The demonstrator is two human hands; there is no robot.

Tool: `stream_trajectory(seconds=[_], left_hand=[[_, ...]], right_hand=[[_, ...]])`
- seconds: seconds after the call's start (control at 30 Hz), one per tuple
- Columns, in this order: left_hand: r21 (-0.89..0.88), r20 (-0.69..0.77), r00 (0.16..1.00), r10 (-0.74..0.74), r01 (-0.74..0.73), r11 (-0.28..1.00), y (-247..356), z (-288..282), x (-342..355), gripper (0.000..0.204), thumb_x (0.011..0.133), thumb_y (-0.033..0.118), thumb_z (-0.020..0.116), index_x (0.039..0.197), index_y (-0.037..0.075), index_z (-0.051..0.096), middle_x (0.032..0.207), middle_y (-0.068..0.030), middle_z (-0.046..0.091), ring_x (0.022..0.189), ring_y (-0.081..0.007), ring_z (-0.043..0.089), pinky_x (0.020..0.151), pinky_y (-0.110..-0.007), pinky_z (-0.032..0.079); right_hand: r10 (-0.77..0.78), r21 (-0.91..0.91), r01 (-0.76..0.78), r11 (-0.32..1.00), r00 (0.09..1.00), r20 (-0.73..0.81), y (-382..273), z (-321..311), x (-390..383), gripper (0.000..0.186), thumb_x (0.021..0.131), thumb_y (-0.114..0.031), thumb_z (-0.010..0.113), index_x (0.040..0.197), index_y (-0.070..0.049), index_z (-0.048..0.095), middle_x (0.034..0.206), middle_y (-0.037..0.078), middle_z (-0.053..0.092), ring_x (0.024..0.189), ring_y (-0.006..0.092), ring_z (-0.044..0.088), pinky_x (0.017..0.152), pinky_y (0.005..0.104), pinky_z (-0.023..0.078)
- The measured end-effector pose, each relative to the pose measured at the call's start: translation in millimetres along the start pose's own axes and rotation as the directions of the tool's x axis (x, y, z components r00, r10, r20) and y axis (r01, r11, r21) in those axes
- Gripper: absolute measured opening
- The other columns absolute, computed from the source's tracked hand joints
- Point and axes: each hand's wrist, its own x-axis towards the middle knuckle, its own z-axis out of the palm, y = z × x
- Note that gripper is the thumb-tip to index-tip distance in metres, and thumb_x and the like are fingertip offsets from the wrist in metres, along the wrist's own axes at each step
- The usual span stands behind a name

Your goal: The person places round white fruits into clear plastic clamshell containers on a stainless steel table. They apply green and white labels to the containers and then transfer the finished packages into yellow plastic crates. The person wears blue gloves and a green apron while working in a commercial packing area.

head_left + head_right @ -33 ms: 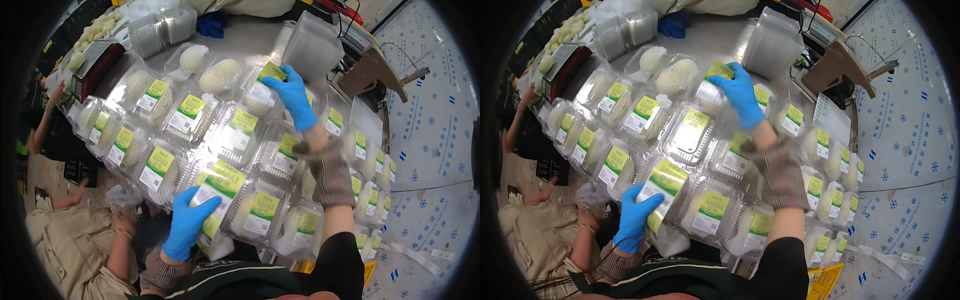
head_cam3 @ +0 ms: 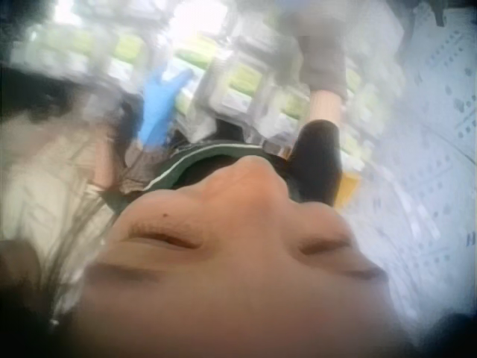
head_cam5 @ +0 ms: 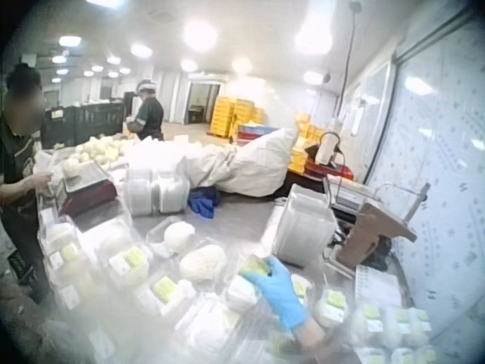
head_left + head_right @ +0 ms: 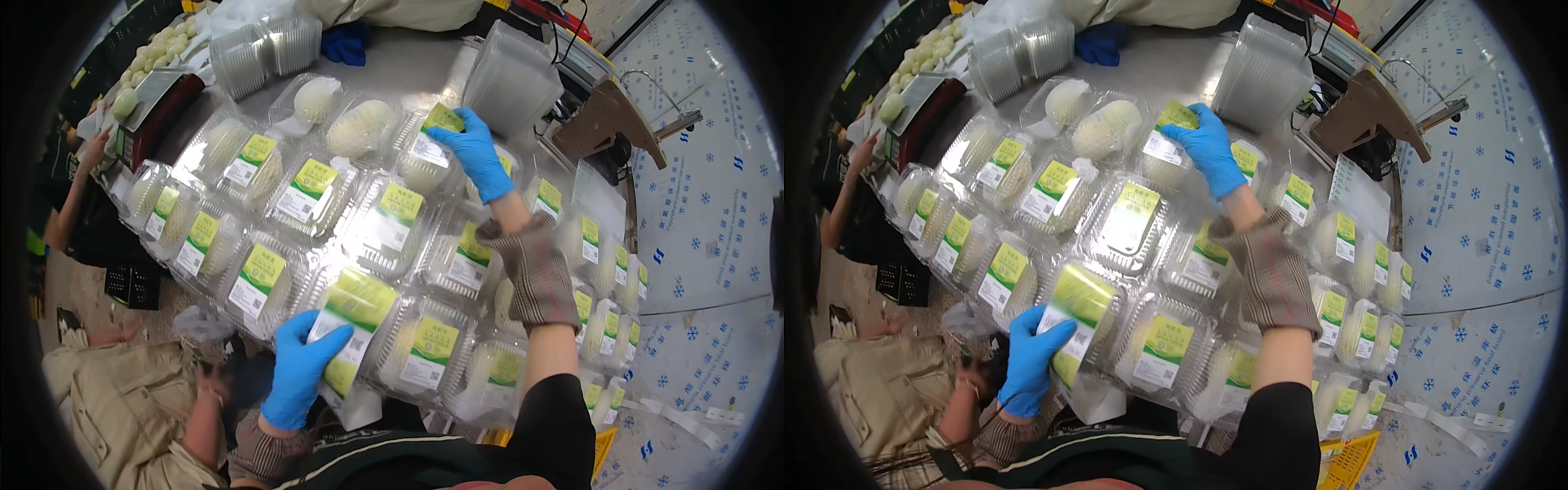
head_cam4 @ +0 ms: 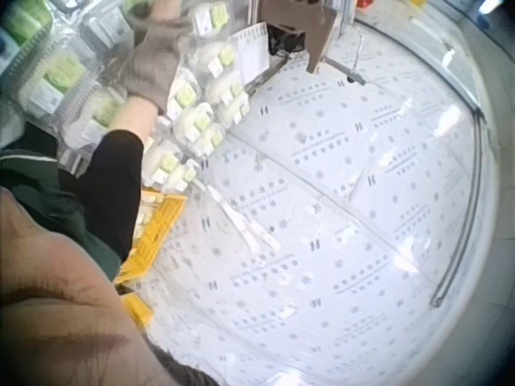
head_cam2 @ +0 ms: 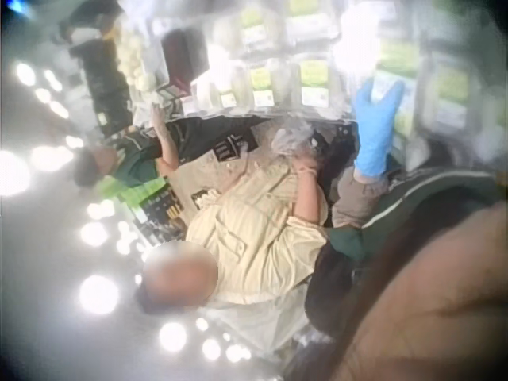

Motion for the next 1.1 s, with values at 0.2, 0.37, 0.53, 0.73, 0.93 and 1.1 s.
stream_trajectory(seconds=[0.2, 0.37, 0.53, 0.73, 0.93, 1.1], left_hand=[[-0.148, -0.11, 0.963, 0.244, -0.259, 0.954, 4.7, -43.2, 4.7, 0.038, 0.074, -0.007, 0.056, 0.112, -0.003, 0.054, 0.108, -0.01, 0.061, 0.093, -0.0159, 0.06, 0.083, -0.03, 0.048], [-0.098, -0.214, 0.935, 0.282, -0.308, 0.946, 30.9, -46.7, 30.3, 0.025, 0.08, -0.003, 0.058, 0.104, -0.003, 0.06, 0.092, -0.0085, 0.065, 0.077, -0.0112, 0.061, 0.068, -0.024, 0.049], [-0.153, -0.268, 0.925, 0.269, -0.316, 0.936, 36.3, -52.2, 47.0, 0.018, 0.08, 0.009, 0.069, 0.093, -0.002, 0.064, 0.08, -0.0049, 0.066, 0.065, -0.0082, 0.059, 0.057, -0.021, 0.046], [-0.034, -0.109, 0.994, 0.013, -0.017, 0.999, 34.6, -90.1, 38.8, 0.028, 0.075, 0.005, 0.068, 0.101, -0.004, 0.061, 0.094, -0.0085, 0.064, 0.082, -0.0142, 0.061, 0.074, -0.026, 0.048], [-0.351, -0.159, 0.947, 0.28, -0.32, 0.88, 40.0, -130.6, 43.3, 0.033, 0.073, -0.002, 0.058, 0.106, -0.004, 0.058, 0.114, -0.0107, 0.058, 0.102, -0.0184, 0.057, 0.09, -0.029, 0.045], [-0.143, -0.185, 0.943, 0.275, -0.303, 0.942, 62.2, -133.4, 67.4, 0.021, 0.082, -0.001, 0.057, 0.103, -0.004, 0.061, 0.102, -0.0126, 0.065, 0.088, -0.0145, 0.061, 0.079, -0.025, 0.049]], right_hand=[[-0.41, -0.861, 0.173, 0.478, 0.911, -0.044, 21.5, 34.7, 11.1, 0.054, 0.072, -0.024, 0.073, 0.115, 0.001, 0.052, 0.101, 0.019, 0.056, 0.092, 0.0302, 0.055, 0.081, 0.0408, 0.045], [0.161, -0.038, -0.159, 0.987, 0.91, 0.383, -61.1, 104.7, -80.5, 0.023, 0.089, -0.021, 0.057, 0.104, -0.006, 0.066, 0.09, 0.004, 0.066, 0.08, 0.0093, 0.059, 0.072, 0.0236, 0.048], [0.315, 0.006, -0.395, 0.919, 0.743, 0.591, -128.2, 151.5, -117.8, 0.024, 0.081, -0.014, 0.068, 0.1, 0.001, 0.065, 0.083, 0.005, 0.065, 0.071, 0.0098, 0.059, 0.064, 0.0232, 0.049], [0.048, -0.039, -0.053, 0.998, 0.993, -0.103, 20.8, 119.1, 65.4, 0.045, 0.073, -0.016, 0.074, 0.111, 0.001, 0.057, 0.084, 0.009, 0.064, 0.073, 0.0166, 0.061, 0.061, 0.0277, 0.049], [-0.525, -0.812, 0.295, 0.504, 0.851, -0.017, 20.9, 144.9, 65.3, 0.049, 0.074, -0.016, 0.075, 0.114, 0.002, 0.054, 0.083, 0.006, 0.063, 0.077, 0.0135, 0.059, 0.065, 0.0289, 0.048], [0.425, -0.203, -0.374, 0.905, 0.769, 0.476, -83.3, 198.2, -38.4, 0.028, 0.084, -0.021, 0.066, 0.105, -0.003, 0.065, 0.091, 0.007, 0.067, 0.079, 0.0112, 0.061, 0.073, 0.0253, 0.05]])
